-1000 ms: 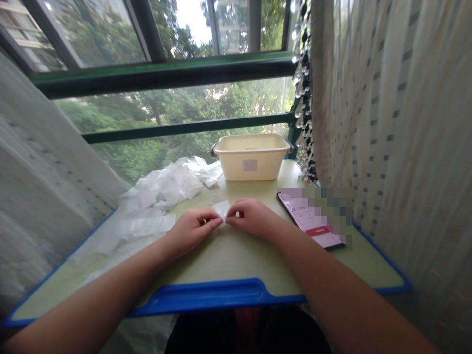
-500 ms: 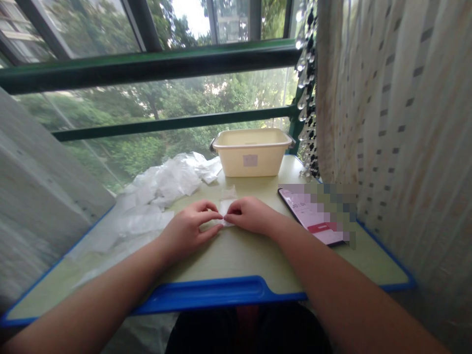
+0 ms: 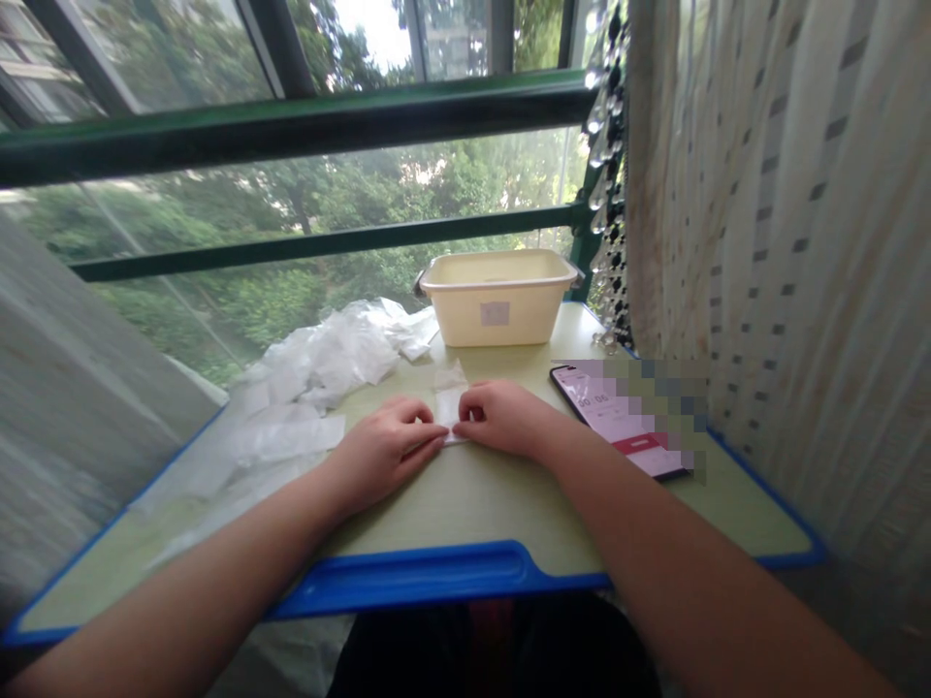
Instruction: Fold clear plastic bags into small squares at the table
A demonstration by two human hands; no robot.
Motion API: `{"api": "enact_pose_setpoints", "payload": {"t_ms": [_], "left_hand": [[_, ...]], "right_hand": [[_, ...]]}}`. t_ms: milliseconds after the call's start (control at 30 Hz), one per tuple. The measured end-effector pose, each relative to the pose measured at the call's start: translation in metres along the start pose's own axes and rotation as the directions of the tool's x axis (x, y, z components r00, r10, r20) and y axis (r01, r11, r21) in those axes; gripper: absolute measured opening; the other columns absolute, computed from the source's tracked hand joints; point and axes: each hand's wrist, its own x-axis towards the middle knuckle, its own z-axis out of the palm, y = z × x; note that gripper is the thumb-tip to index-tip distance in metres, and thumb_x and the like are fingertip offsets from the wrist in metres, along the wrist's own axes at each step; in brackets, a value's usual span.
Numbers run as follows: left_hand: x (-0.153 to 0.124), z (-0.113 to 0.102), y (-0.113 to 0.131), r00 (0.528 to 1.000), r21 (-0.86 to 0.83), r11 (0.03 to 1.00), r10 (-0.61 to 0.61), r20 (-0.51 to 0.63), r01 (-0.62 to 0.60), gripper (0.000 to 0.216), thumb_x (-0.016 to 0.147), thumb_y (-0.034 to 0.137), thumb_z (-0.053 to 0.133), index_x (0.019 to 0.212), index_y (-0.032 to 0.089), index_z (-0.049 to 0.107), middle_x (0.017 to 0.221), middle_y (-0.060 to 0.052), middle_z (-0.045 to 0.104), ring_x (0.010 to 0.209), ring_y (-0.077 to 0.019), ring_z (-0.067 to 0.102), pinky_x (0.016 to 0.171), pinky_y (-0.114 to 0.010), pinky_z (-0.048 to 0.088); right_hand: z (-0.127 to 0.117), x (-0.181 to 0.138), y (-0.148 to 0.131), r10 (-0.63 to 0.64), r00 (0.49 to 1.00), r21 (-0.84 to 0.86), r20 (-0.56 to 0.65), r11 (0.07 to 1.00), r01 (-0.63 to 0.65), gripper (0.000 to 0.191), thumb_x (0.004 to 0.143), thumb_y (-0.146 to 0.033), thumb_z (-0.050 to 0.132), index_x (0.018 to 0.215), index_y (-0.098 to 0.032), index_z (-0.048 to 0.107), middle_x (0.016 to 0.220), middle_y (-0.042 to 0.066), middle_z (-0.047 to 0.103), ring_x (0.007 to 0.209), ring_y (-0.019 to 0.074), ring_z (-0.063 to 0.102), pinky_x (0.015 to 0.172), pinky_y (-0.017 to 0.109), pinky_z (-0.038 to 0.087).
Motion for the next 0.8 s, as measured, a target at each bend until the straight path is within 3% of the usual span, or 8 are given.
{"api": "enact_pose_setpoints", "payload": {"t_ms": [200, 267, 333, 400, 567, 700, 800], "left_hand": [[0.0, 0.002, -0.003, 0.998, 0.049, 0.998, 0.032, 0.046, -0.034, 0.028, 0.086, 0.032, 0.039, 0.09, 0.023, 0.065, 0.084, -0.004, 0.055, 0.079, -0.0167, 0.048, 0.07, -0.028, 0.039], [0.0, 0.003, -0.003, 0.998, 0.061, 0.997, 0.036, 0.046, -0.039, 0.028, 0.086, 0.033, 0.039, 0.091, 0.023, 0.065, 0.084, -0.005, 0.055, 0.079, -0.0166, 0.047, 0.07, -0.028, 0.039], [0.001, 0.002, -0.002, 0.998, 0.067, 0.997, 0.038, 0.047, -0.041, 0.028, 0.086, 0.032, 0.039, 0.089, 0.023, 0.065, 0.084, -0.005, 0.055, 0.079, -0.0164, 0.047, 0.069, -0.027, 0.039], [0.001, 0.002, -0.001, 0.997, 0.062, 0.997, 0.049, 0.052, -0.053, 0.028, 0.086, 0.031, 0.039, 0.087, 0.022, 0.065, 0.084, -0.004, 0.055, 0.079, -0.0161, 0.047, 0.069, -0.027, 0.038], [0.001, -0.001, 0.0, 0.994, 0.035, 0.995, 0.088, 0.062, -0.09, 0.026, 0.086, 0.029, 0.04, 0.085, 0.022, 0.065, 0.084, -0.004, 0.055, 0.078, -0.0154, 0.047, 0.068, -0.026, 0.038], [0.001, 0.0, -0.001, 0.996, 0.032, 0.997, 0.07, 0.064, -0.072, 0.027, 0.086, 0.029, 0.039, 0.087, 0.022, 0.065, 0.083, -0.004, 0.055, 0.079, -0.0156, 0.048, 0.069, -0.026, 0.038], [0.001, 0.0, -0.002, 0.996, 0.031, 0.998, 0.056, 0.063, -0.058, 0.027, 0.087, 0.03, 0.038, 0.088, 0.022, 0.065, 0.084, -0.004, 0.056, 0.08, -0.0159, 0.048, 0.07, -0.026, 0.038]], "right_hand": [[-0.005, 0.001, 0.002, 0.06, 0.998, 0.003, 0.021, 0.998, -0.06, 0.02, 0.073, -0.035, 0.055, 0.07, -0.017, 0.063, 0.061, 0.0, 0.056, 0.055, 0.0107, 0.046, 0.051, 0.022, 0.031], [-0.003, 0.006, 0.004, 0.138, 0.986, 0.018, -0.091, 0.99, -0.136, 0.023, 0.074, -0.036, 0.053, 0.074, -0.016, 0.064, 0.064, 0.001, 0.058, 0.057, 0.0113, 0.048, 0.053, 0.022, 0.032], [0.001, 0.013, 0.009, 0.236, 0.929, 0.025, -0.285, 0.971, -0.239, 0.026, 0.076, -0.035, 0.051, 0.085, -0.015, 0.064, 0.073, 0.003, 0.062, 0.061, 0.0123, 0.05, 0.058, 0.023, 0.035], [0.007, 0.021, 0.013, 0.291, 0.875, 0.037, -0.386, 0.953, -0.301, 0.03, 0.075, -0.033, 0.052, 0.095, -0.012, 0.062, 0.083, 0.006, 0.063, 0.065, 0.0134, 0.052, 0.062, 0.024, 0.037], [0.013, 0.027, 0.018, 0.278, 0.925, 0.142, -0.259, 0.958, -0.248, 0.021, 0.075, -0.028, 0.051, 0.079, -0.014, 0.066, 0.075, 0.004, 0.065, 0.066, 0.014, 0.054, 0.061, 0.023, 0.039], [0.01, 0.024, 0.017, 0.309, 0.92, 0.28, -0.24, 0.93, -0.24, 0.021, 0.073, -0.028, 0.054, 0.084, -0.015, 0.067, 0.079, 0.003, 0.066, 0.065, 0.013, 0.054, 0.062, 0.023, 0.042], [0.008, 0.022, 0.019, 0.216, 0.946, 0.283, -0.242, 0.948, -0.144, 0.018, 0.07, -0.021, 0.055, 0.082, -0.016, 0.068, 0.086, 0.004, 0.065, 0.073, 0.014, 0.056, 0.069, 0.024, 0.043]]}}
